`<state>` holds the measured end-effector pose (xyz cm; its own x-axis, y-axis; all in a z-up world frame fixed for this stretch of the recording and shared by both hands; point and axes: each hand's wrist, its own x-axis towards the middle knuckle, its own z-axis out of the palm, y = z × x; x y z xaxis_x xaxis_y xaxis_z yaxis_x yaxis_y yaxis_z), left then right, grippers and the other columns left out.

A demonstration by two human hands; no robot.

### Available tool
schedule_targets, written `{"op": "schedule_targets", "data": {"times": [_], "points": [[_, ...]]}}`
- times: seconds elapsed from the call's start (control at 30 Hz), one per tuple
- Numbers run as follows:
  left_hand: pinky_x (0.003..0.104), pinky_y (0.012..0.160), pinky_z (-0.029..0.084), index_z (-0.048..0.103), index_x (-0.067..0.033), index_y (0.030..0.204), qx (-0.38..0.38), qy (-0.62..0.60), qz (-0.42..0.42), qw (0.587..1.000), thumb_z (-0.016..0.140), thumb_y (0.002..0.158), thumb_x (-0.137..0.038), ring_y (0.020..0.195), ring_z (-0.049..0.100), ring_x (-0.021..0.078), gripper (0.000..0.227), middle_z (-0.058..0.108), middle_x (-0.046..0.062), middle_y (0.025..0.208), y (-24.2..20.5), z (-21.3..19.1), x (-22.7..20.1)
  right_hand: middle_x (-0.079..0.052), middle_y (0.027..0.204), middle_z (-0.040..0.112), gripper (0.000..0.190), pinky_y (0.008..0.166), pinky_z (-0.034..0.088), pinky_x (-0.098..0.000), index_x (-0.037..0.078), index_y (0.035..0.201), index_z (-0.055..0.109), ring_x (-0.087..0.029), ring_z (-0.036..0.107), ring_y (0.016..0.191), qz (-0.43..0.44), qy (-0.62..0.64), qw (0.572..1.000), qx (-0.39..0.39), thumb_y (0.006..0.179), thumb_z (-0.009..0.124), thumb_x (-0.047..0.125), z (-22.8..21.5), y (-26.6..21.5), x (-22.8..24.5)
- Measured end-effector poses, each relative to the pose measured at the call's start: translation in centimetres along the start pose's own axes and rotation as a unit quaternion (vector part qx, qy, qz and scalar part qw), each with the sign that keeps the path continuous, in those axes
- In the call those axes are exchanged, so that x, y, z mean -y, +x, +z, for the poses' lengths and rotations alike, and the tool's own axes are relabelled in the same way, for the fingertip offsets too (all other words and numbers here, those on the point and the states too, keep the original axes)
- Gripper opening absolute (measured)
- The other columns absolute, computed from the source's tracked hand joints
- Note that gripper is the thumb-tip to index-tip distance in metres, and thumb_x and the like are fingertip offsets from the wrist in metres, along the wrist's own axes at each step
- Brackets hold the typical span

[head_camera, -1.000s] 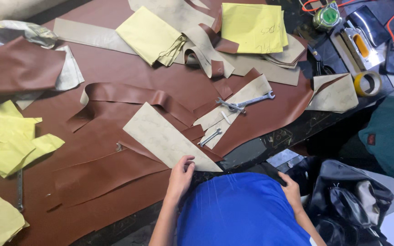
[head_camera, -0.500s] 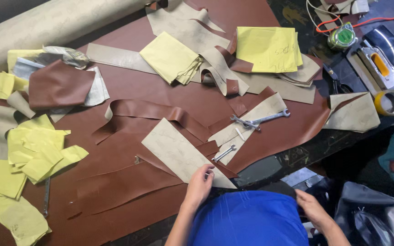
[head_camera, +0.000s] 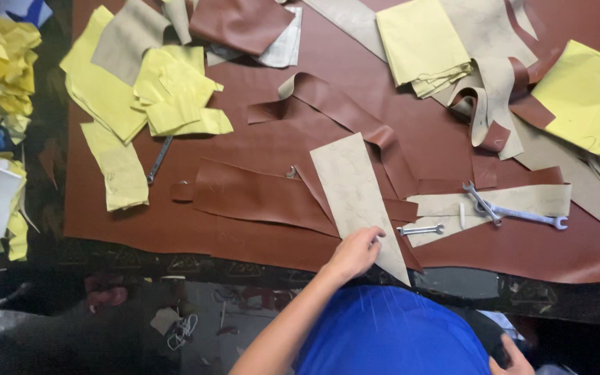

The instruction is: The person sorts and organizes various pieces of brown and yellow leather on a workbench. They pick up, flip, and stack the leather pieces, occasionally moving wrenches and other tools aside to clear space. The person also handles a roll of material and a small container, placing items into organized piles.

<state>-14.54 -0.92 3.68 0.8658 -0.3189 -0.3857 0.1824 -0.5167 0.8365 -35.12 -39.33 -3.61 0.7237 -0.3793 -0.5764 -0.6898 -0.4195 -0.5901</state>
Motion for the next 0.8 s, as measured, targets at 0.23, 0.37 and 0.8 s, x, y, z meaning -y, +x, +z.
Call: {"op": "schedule_targets", "data": {"times": [0.23, 0.37, 0.8], "points": [[0.044, 0.09, 0.053, 0.064, -0.0077, 0.121, -0.036, 0.014, 0.015, 0.999, 0.057, 0.095, -0.015, 0.102, 0.067, 0.0357, 0.028, 0.071, 0.018, 0.104, 0.5, -0.3, 0.3, -0.022, 0.101, 0.078, 0.042, 0.083, 0.054, -0.033, 0.0, 0.129, 0.072, -0.023, 0.07, 0.086, 0.024, -0.093, 0.994, -0.048, 0.09, 0.078, 0.012, -1.6, -3.0, -1.7], [0.039, 0.084, 0.056, 0.064, -0.0091, 0.125, -0.059, -0.064, -0.048, 0.995, 0.06, 0.096, -0.017, 0.095, 0.071, 0.029, 0.031, 0.072, 0.014, 0.106, 0.3, -0.5, 0.1, -0.02, 0.114, 0.073, 0.051, 0.09, 0.049, -0.0301, -0.002, 0.124, 0.063, -0.015, 0.065, 0.104, -0.079, -0.065, 0.995, 0.001, 0.078, 0.082, 0.012, -2.7, -2.5, -1.6], [0.027, 0.074, 0.054, 0.066, -0.0052, 0.126, -0.084, -0.343, -0.123, 0.927, 0.06, 0.099, -0.011, 0.088, 0.069, 0.0139, 0.028, 0.072, 0.008, 0.103, 2.9, -0.4, -0.6, -0.019, 0.135, 0.058, 0.055, 0.104, 0.042, -0.0423, 0.001, 0.14, 0.052, -0.03, 0.052, 0.124, 0.041, 0.051, 0.978, 0.2, 0.093, 0.064, 0.028, 0.4, 0.1, -4.2]]}}
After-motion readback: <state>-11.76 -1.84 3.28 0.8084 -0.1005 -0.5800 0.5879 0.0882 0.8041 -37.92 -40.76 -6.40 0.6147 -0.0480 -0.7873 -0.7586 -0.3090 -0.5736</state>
